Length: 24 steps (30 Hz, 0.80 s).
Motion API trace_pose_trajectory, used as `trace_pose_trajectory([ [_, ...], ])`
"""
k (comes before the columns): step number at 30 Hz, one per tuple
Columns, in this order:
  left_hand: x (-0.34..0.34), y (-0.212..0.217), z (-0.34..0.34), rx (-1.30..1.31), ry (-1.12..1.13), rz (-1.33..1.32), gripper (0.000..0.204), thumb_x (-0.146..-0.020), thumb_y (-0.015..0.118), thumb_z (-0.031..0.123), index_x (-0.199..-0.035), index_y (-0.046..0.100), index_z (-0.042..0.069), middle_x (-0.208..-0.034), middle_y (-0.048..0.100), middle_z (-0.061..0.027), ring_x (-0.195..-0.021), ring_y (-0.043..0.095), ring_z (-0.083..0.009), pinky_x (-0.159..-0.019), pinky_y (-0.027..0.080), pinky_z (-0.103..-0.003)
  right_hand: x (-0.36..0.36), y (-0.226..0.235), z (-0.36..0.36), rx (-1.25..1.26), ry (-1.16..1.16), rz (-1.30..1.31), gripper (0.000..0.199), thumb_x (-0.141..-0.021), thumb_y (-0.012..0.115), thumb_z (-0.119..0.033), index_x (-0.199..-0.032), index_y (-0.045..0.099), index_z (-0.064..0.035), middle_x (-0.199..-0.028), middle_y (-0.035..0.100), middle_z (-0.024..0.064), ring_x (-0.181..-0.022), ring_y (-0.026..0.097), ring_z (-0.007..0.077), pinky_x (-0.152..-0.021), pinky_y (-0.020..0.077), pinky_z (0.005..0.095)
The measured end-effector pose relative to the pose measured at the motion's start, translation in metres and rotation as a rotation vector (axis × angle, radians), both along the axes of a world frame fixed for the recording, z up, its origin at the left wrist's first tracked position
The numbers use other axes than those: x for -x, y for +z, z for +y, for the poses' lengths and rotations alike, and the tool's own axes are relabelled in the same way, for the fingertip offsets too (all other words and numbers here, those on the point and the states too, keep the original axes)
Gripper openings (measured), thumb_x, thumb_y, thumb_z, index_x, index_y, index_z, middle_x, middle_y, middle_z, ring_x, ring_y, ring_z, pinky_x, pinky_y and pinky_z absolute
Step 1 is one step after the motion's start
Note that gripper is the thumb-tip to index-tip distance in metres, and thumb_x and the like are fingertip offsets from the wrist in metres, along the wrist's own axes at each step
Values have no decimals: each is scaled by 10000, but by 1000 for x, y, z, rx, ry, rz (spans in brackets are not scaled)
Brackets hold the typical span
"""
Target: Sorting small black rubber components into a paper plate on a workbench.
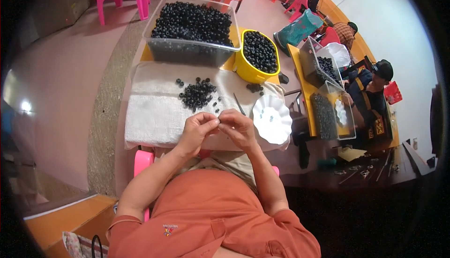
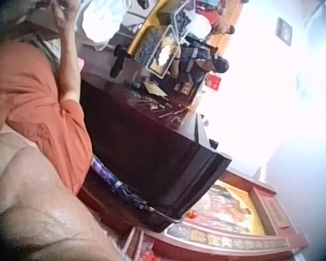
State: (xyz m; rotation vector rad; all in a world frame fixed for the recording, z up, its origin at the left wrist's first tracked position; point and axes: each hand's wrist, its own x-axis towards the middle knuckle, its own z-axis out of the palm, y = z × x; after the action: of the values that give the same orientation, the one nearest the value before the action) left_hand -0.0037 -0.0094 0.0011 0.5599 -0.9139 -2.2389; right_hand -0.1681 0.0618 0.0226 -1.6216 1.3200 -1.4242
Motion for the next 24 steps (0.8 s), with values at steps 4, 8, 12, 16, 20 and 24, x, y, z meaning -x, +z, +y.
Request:
trace_pose_trajectory([
  [4,-1,-1,-1,72,-39,-8,88,-898,634,53,-983,618,33,-904,658,-45,-815,645,-127,-761,550,-270,-3,4,3,40,18,-1,293,-801,679,101,-1077,628,17,-1037,618,121,-958,639,195,-777,541,295],
  [8,1,-7,-5,116,-60,7,132,-892,639,32,-1007,574,28,-969,660,-79,-845,658,-153,-774,565,-291,-6,3,5,141,-16,83,359,-742,718,103,-1071,645,-22,-1007,642,133,-888,676,240,-765,542,307],
  [12,-2,-1,-4,87,-69,9,169,-880,656,30,-1014,554,23,-957,648,-71,-847,649,-148,-788,565,-305,-14,21,6,295,-151,412,349,-676,766,37,-1001,672,-52,-898,672,108,-836,666,251,-711,527,325],
  [16,0,0,2,-10,-75,47,141,-876,655,32,-992,575,28,-921,649,-52,-837,648,-132,-789,564,-301,-16,19,11,320,-205,543,316,-687,755,32,-980,669,-48,-909,670,107,-806,652,255,-689,522,329],
  [20,-1,1,4,-69,-112,82,111,-881,641,21,-978,588,29,-902,650,-51,-826,650,-135,-793,569,-310,-25,16,17,387,-314,600,311,-688,748,9,-978,661,-59,-901,659,85,-769,618,254,-659,515,352],
  [24,-1,1,7,-34,-144,44,95,-893,641,54,-977,610,21,-929,653,-63,-852,645,-159,-788,546,-322,-26,16,25,368,-346,557,324,-680,743,12,-985,652,-47,-895,652,96,-785,626,273,-671,518,355],
])
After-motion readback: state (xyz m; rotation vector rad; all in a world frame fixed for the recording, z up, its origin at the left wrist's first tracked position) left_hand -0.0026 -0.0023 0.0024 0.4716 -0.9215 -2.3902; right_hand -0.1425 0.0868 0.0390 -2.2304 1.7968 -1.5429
